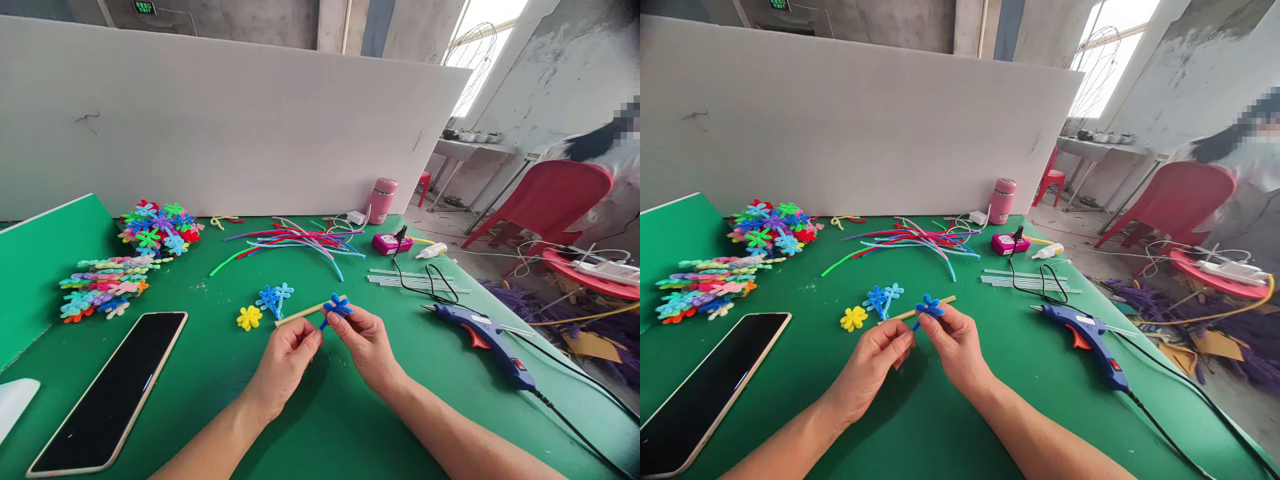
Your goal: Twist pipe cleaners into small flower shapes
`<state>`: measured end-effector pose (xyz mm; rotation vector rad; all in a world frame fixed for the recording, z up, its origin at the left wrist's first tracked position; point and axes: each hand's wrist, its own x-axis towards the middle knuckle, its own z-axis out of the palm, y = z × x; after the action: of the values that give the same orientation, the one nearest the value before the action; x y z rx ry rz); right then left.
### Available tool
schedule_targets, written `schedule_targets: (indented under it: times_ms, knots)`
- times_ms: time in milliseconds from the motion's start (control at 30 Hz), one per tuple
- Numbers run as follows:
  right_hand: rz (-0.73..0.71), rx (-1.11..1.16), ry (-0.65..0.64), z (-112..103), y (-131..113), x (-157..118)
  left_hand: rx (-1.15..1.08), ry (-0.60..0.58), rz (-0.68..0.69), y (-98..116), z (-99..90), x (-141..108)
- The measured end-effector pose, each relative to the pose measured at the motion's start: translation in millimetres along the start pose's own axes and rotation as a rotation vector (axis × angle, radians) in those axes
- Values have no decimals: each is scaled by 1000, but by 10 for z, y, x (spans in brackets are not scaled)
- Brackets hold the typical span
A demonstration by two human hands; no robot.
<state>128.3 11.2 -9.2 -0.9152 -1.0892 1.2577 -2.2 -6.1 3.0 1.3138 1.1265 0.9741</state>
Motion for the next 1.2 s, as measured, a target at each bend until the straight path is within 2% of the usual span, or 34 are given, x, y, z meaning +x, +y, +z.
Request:
schedule_targets:
  times_ms: [267, 433, 600, 700, 767, 933, 1200]
  knots:
    - [52, 15, -2, -5, -11, 17, 349, 125, 204, -28, 9, 11]
    - [-5, -38, 7, -32, -15, 51, 614, 117, 380, -57, 4, 3]
    - [-6, -57, 115, -95, -27, 141, 928, 149, 561, -138, -16, 11]
    - [-5, -42, 178, -108, -31, 215, 1119, 160, 519, -196, -17, 21]
    - [8, -62, 170, -92, -29, 271, 1204, 136, 455, -227, -14, 23]
    - [18, -275, 33, 31, 11, 442, 1240, 63, 348, -245, 12, -13]
    - [12, -541, -126, 308, 158, 681, 1245, 25, 386, -200, 63, -68]
